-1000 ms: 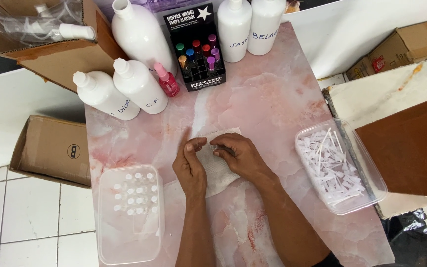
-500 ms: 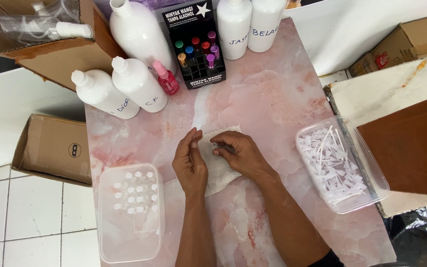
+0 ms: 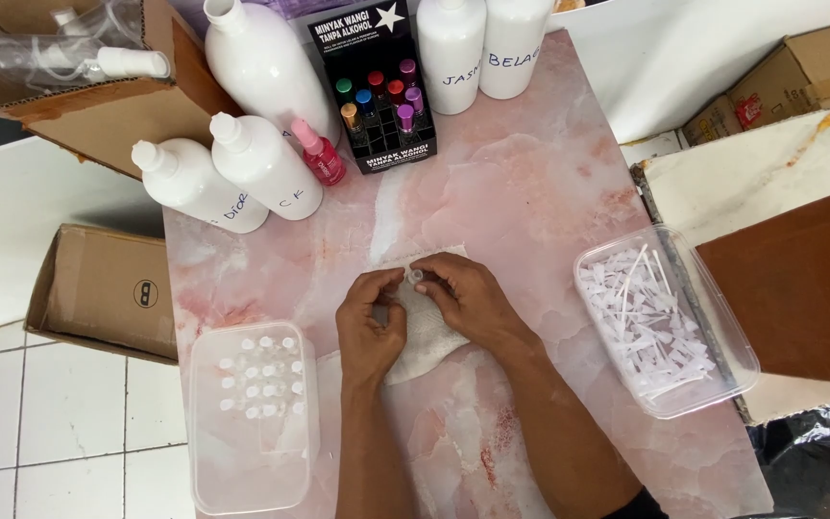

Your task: Assembling small perfume tester vials by attaching sprayer caps and wrapping them in protective material.

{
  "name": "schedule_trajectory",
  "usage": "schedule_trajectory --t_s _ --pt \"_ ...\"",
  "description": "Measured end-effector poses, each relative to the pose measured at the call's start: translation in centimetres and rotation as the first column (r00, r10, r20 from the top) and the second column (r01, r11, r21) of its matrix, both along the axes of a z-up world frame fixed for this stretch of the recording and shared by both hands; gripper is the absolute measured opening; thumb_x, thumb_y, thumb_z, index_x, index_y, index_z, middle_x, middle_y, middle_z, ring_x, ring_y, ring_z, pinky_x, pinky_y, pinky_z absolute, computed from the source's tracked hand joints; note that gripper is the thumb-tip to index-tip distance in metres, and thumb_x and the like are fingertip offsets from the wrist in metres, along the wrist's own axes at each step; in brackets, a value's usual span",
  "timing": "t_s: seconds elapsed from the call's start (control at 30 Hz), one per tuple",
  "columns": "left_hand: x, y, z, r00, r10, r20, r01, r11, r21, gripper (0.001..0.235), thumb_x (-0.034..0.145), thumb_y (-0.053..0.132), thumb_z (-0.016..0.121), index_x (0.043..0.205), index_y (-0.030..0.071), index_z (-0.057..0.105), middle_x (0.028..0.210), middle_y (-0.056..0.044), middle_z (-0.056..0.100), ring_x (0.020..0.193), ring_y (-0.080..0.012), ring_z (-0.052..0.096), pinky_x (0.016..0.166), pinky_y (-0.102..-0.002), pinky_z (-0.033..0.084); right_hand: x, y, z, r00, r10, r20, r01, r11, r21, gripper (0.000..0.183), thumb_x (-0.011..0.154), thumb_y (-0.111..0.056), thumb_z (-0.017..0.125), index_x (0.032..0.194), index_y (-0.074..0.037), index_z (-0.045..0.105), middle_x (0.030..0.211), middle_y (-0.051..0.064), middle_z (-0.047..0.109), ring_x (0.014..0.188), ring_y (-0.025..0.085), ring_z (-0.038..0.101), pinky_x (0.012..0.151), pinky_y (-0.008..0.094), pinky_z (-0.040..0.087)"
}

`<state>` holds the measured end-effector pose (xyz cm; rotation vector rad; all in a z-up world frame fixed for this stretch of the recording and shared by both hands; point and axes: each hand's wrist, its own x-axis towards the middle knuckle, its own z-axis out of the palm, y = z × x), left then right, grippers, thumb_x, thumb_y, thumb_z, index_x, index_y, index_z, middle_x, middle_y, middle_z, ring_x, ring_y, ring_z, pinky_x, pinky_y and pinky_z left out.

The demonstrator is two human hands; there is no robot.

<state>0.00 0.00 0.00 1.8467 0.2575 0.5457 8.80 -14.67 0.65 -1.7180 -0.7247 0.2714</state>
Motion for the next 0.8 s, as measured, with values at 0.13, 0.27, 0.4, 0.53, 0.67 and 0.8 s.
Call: schedule_trajectory --t_s 0.13,0.27,0.4,0.53,0.67,0.8 --pt "0.2 -0.4 0.1 1.000 -0.014 -0.015 0.016 0.991 0.130 0.044 0.078 -0.017 0.058 0.115 0.003 0.073 0.105 -0.014 0.071 0.104 -0.0325 0.066 0.089 -0.042 0.054 0.3 -0.1 -0.3 1.000 -0.015 -0.008 0.015 0.999 0.034 0.019 0.096 -0.002 0.066 0.114 0.000 0.074 0.094 0.018 0.074 0.086 0.026 0.070 0.075 0.040 0.058" --pt "0.3 -0.4 -0.8 1.000 0.023 -0.016 -0.018 0.970 0.242 0.041 0.084 -0.015 0.063 0.120 0.003 0.071 0.114 -0.014 0.069 0.118 -0.0318 0.060 0.101 -0.044 0.049 0.2 -0.1 0.0 0.998 -0.057 0.005 0.057 0.995 0.087 0.023 0.096 -0.002 0.068 0.118 -0.002 0.074 0.098 0.015 0.074 0.087 0.022 0.069 0.075 0.038 0.057" --pt "0.4 -0.2 -2.4 0.998 0.058 -0.001 -0.055 0.948 0.314 0.037 0.088 -0.012 0.065 0.122 0.002 0.071 0.116 -0.014 0.068 0.121 -0.0313 0.059 0.106 -0.044 0.048 -0.1 0.0 0.1 0.999 -0.016 0.051 0.011 0.995 0.100 0.021 0.095 -0.003 0.071 0.116 -0.002 0.075 0.099 0.015 0.075 0.088 0.025 0.070 0.077 0.040 0.056" --pt "0.4 0.0 -2.0 0.999 0.052 -0.003 -0.048 0.953 0.299 0.039 0.086 -0.014 0.064 0.120 0.004 0.072 0.115 -0.012 0.069 0.122 -0.0308 0.058 0.107 -0.044 0.047 0.0 0.1 -0.2 0.998 0.020 0.065 -0.024 0.998 0.060 0.020 0.095 -0.003 0.069 0.114 -0.004 0.077 0.103 0.013 0.076 0.094 0.027 0.071 0.083 0.041 0.056" --pt "0.0 -0.2 0.2 1.000 -0.018 0.008 0.017 0.992 0.122 0.048 0.079 -0.014 0.062 0.124 0.004 0.069 0.121 -0.015 0.067 0.124 -0.0351 0.057 0.107 -0.049 0.046 -0.1 0.3 -0.3 0.994 0.018 0.106 -0.017 1.000 -0.014 0.018 0.093 -0.003 0.072 0.110 -0.003 0.077 0.102 0.017 0.076 0.094 0.033 0.071 0.084 0.045 0.055" --pt "0.4 -0.6 1.1 0.997 -0.040 0.072 0.037 0.998 0.046 0.044 0.079 -0.005 0.077 0.121 0.007 0.070 0.118 -0.012 0.068 0.117 -0.0302 0.064 0.100 -0.043 0.051 -0.3 0.4 -0.1 0.994 0.014 0.106 -0.008 0.998 -0.056 0.020 0.091 0.001 0.071 0.110 -0.003 0.076 0.105 0.017 0.075 0.099 0.036 0.071 0.088 0.046 0.054"
